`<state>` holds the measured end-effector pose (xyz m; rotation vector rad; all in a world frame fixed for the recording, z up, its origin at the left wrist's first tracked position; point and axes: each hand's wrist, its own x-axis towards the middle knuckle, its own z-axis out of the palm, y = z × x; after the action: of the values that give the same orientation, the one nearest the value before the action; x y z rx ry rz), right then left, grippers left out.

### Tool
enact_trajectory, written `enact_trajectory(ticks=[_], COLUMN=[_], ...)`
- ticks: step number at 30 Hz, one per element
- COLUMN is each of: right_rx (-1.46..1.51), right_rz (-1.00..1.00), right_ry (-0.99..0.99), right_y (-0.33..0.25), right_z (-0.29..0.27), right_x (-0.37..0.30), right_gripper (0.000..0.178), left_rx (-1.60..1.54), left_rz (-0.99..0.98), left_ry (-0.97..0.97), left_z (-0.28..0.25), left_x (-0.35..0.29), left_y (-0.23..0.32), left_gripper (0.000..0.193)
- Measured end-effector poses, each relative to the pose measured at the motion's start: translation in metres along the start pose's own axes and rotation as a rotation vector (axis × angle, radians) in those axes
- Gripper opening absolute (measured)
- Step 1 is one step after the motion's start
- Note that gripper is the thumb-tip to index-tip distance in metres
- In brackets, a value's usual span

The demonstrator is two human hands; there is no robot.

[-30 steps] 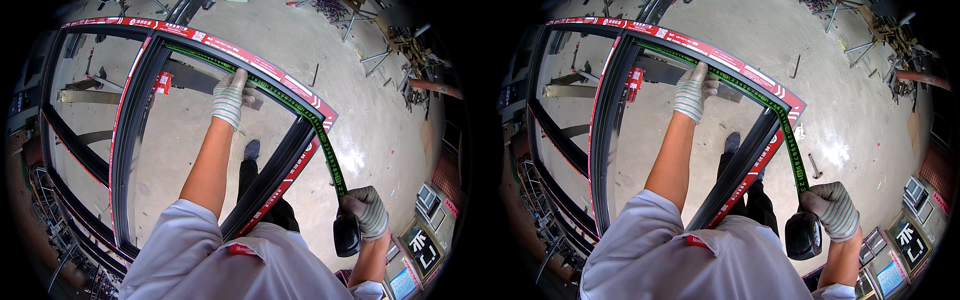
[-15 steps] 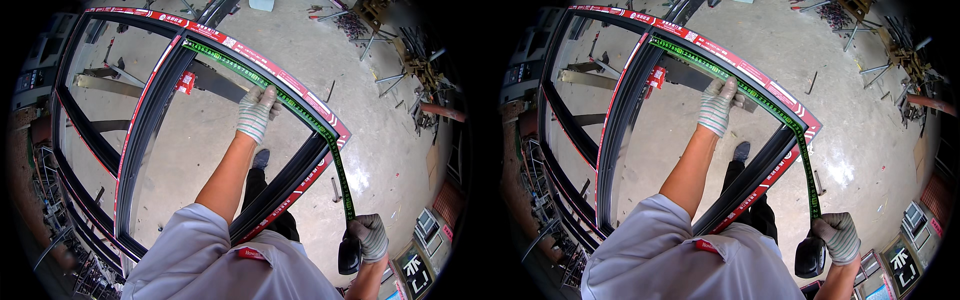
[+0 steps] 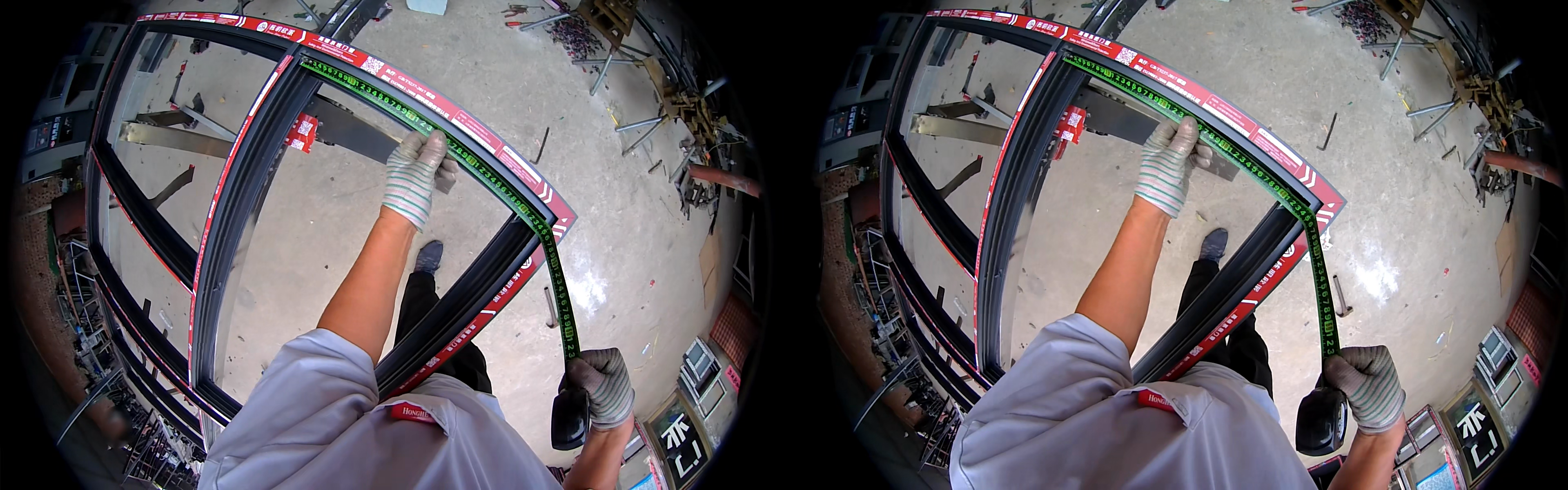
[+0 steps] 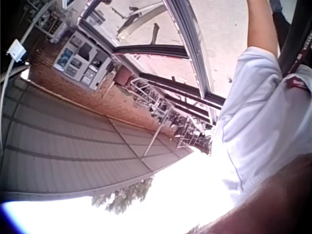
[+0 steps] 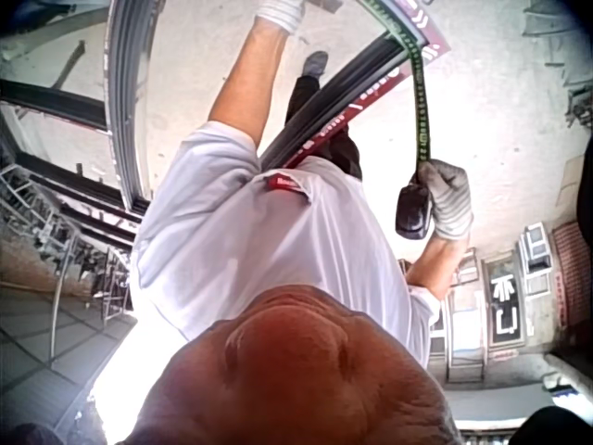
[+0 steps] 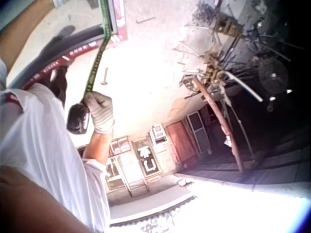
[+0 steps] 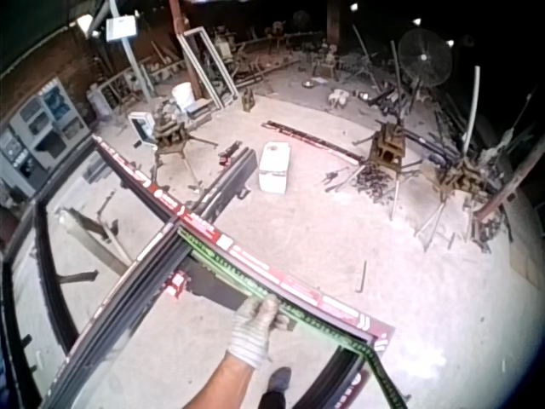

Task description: The person measures multiple window frames using a tape measure, checking dimensions on several frames and metal profiles in a workshop. The person handles the tape measure and frames directly without additional tools.

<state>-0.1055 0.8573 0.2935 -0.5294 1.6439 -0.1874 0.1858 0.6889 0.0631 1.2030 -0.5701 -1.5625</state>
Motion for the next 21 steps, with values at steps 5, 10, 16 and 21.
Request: enact_trajectory(ticks=[5, 10, 16, 21], right_rx=[0.056, 0.048, 0.007, -0.013], right_rz=[0.048, 0.042, 0.011, 0.012], right_ry=[-0.025, -0.021, -0.046, -0.057], right_y=[-0.007, -0.018, -0.022, -0.023], right_z=[0.000, 0.007, 0.008, 0.010], right_x=[-0.002, 0.000, -0.001, 0.000], right_gripper=[0.024, 0.024, 0.022, 0.023], left_rx=[-0.040, -0.031, -0.032, -0.036], left_rz=[-0.051, 0.041, 0.065, 0.058], left_ry=[0.001, 0.013, 0.009, 0.013], left_z=[0.001, 0.003, 0.000, 0.004], left_x=[0.001, 0.004, 0.003, 0.001], left_y=[0.000, 0.000, -0.001, 0.002], left_gripper=[0.022, 0.026, 0.017, 0.018])
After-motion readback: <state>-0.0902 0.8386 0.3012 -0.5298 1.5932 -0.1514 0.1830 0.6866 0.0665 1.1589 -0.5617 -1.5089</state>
